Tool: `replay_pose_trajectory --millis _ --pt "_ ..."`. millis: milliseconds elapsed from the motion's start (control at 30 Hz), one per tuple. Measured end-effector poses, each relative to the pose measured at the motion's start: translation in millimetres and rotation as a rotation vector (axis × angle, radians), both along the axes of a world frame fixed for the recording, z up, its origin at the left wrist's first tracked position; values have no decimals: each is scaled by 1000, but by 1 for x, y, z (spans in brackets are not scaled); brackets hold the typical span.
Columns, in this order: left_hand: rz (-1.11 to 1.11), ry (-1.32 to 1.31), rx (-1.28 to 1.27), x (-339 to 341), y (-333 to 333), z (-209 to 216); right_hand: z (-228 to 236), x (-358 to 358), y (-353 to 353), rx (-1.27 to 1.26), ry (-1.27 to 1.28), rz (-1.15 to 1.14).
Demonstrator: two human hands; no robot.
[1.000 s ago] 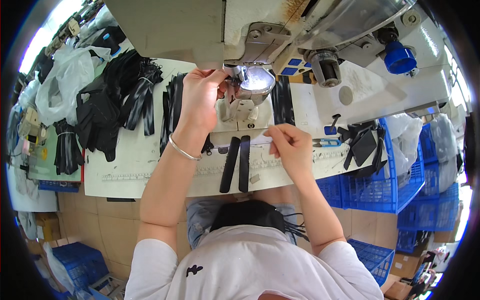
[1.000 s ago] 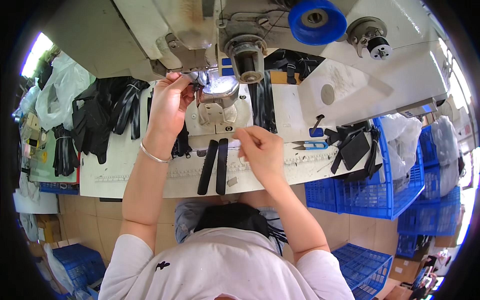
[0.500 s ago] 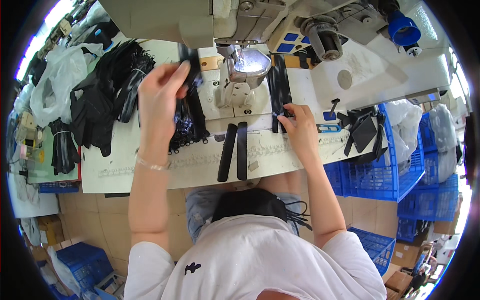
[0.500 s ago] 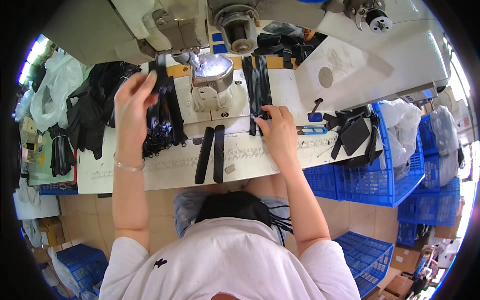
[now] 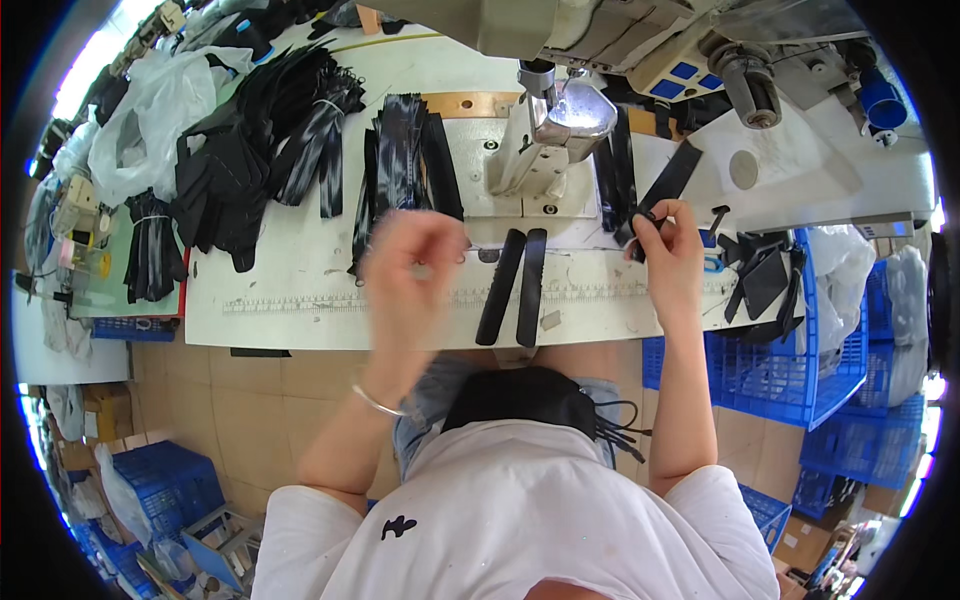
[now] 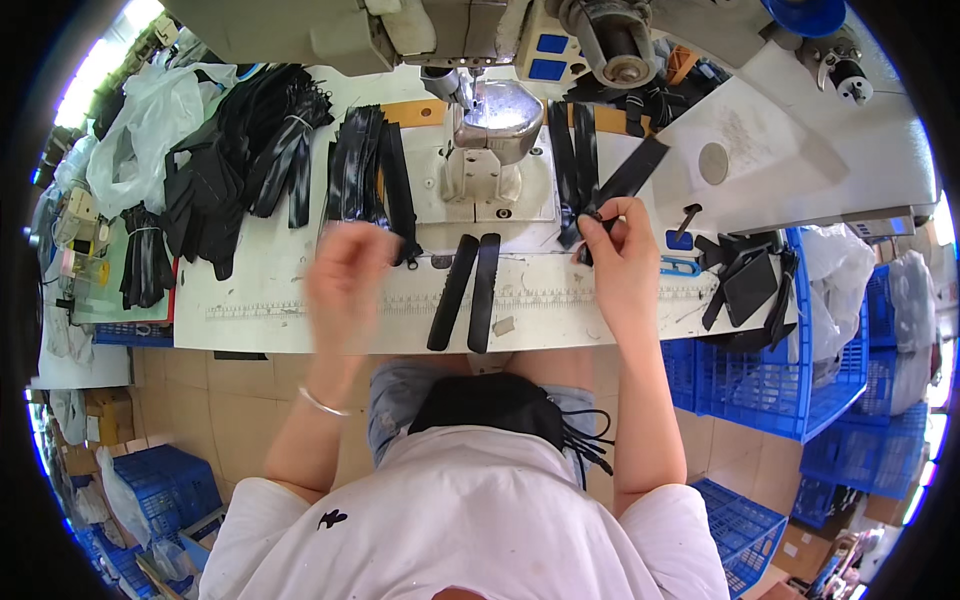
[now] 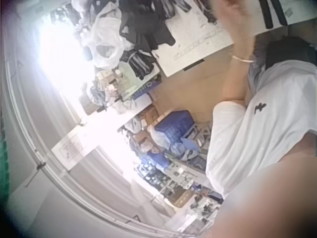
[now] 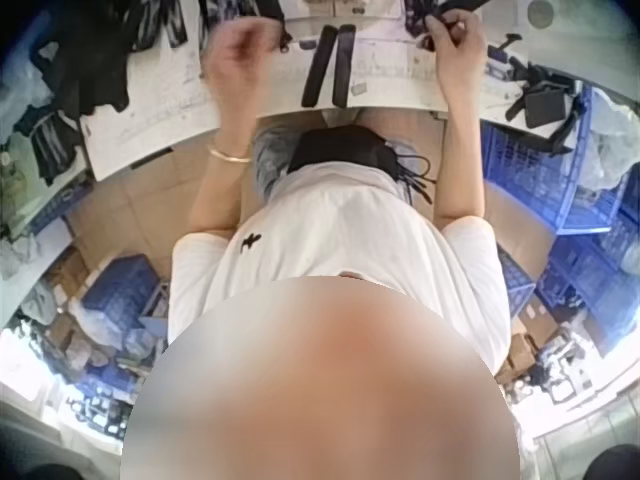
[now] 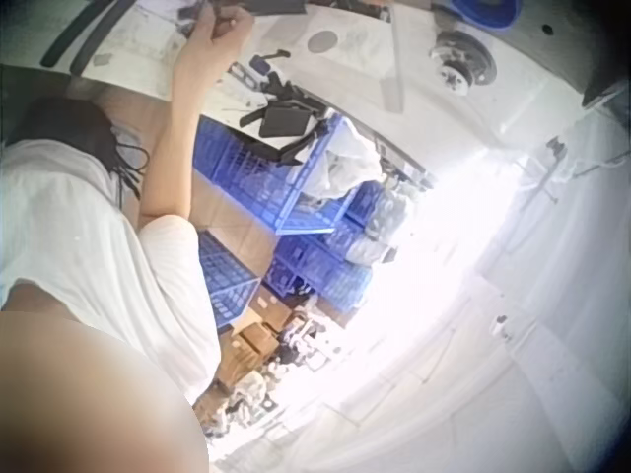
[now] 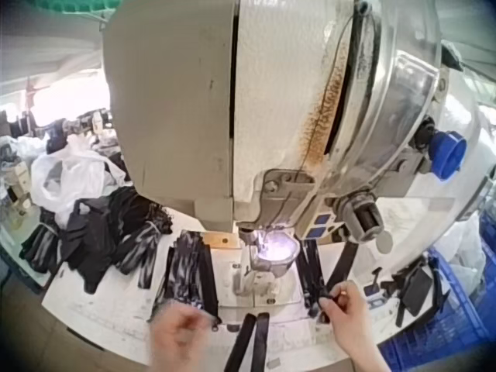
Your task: Aligning and sewing black fabric components at an industrial sewing machine.
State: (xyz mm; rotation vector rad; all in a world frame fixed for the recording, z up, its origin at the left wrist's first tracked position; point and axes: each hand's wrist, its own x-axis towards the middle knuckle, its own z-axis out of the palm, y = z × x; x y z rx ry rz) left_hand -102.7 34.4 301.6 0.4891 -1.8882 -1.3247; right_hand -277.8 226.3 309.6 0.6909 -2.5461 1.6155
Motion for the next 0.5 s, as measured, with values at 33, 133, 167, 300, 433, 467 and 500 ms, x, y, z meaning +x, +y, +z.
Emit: replay_pose_trajectory --millis 33,133,167,300,433,467,500 --pt "-123 -50 -106 -4 18 -1 9 11 1 -74 -140 70" --pt "-467 -121 539 -21 56 -9 18 50 11 -90 -390 189" --pt "-535 -179 695 -29 60 -8 15 62 19 -124 -518 261" --pt "-616 -347 572 -37 75 -24 -7 96 37 -21 -504 348" --pt "-404 -299 698 -25 64 -16 15 107 40 155 -234 455" --pt "-408 -307 699 -21 59 -14 20 110 39 148 -229 470" --pt "-367 -330 411 -18 53 -13 21 109 39 177 -241 507"
